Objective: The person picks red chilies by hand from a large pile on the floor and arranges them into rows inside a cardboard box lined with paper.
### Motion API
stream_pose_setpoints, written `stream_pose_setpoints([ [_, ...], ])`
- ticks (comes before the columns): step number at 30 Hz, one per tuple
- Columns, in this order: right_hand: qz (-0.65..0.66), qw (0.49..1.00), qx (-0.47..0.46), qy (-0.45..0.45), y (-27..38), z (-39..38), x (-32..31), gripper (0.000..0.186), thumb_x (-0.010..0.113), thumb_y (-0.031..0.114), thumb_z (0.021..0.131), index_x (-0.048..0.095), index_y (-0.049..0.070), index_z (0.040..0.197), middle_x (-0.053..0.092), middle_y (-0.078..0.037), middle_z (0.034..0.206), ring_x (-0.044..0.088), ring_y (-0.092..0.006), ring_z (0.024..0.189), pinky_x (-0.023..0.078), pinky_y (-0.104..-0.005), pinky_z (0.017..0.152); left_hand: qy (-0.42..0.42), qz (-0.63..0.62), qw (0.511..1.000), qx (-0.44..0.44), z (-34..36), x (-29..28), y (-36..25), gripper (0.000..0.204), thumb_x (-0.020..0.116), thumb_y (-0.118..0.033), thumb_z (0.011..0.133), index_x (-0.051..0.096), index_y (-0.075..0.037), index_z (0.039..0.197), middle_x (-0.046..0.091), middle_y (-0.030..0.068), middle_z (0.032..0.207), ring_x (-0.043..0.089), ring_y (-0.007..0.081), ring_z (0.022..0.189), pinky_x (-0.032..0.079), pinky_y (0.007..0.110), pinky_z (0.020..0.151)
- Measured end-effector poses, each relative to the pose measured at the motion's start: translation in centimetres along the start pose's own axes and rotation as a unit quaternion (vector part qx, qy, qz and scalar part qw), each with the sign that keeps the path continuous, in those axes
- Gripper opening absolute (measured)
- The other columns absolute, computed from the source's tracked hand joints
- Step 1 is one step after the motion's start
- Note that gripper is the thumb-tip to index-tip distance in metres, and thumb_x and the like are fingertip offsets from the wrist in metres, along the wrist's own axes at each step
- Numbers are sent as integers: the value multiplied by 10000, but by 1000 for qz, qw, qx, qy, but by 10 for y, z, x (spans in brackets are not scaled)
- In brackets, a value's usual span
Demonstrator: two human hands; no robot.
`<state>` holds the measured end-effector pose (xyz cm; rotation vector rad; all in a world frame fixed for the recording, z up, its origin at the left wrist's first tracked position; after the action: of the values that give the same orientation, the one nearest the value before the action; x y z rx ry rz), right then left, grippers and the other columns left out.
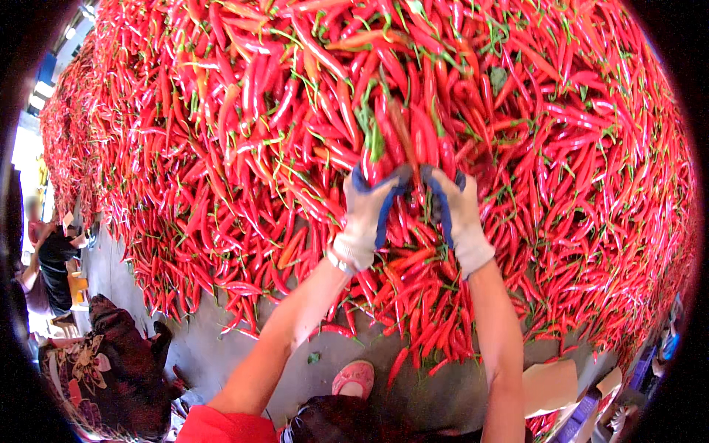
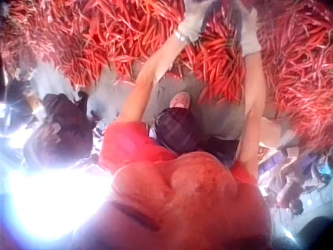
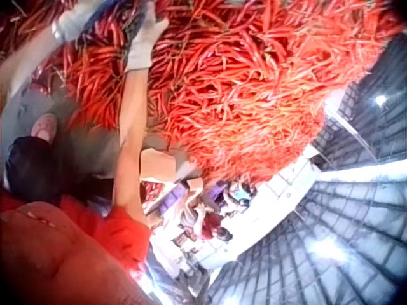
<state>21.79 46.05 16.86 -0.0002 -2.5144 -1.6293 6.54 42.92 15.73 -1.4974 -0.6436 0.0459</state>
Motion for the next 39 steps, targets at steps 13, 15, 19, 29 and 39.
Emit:
stream_pose_setpoints([
  [13,-219,963,-105,-114,-98,-76,-91,162,583,225,843,600,65,827,510,13,595,420,-73,414,325,-247,373,-88,-140,922,-349,-181,-63,91,191,533,-95,832,588,-1,988,616,84,818,608,187,738,519,326,657],
  [15,-47,994,51,-82,-93,-99,-93,194,538,195,862,587,32,954,548,-10,674,471,-72,507,375,-231,443,-69,-190,931,-305,-189,-82,87,246,547,-104,818,558,12,1035,611,100,823,609,209,736,522,340,690],
  [19,-35,995,-71,-55,-89,-112,-111,257,507,158,866,550,30,1085,563,5,768,489,-65,578,386,-202,475,-19,-176,924,-339,-189,-101,41,363,586,-38,772,500,16,1120,625,137,954,635,265,775,541,378,645],
  [29,13,999,-46,-15,-94,-120,-101,327,447,258,910,508,44,1150,504,-2,709,430,-66,529,356,-218,468,456,480,547,-512,-335,-344,-33,565,798,-166,585,596,-69,1103,641,42,975,558,102,881,446,288,860],
  [39,-410,884,-175,138,-101,-213,5,469,568,210,760,465,-3,1165,532,-210,1041,523,-398,915,428,-441,817,140,-79,852,-498,-284,-182,49,446,537,-123,847,418,5,1257,482,139,1258,491,211,1141,363,373,1001],
])
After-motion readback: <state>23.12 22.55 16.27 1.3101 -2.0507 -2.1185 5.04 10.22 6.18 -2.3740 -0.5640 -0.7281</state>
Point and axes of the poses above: each hand's wrist, its own z-axis towards the middle knuckle, its own x-axis out of the palm, y = z × x, the point moved 5 cm from there along z, towards the middle knuckle
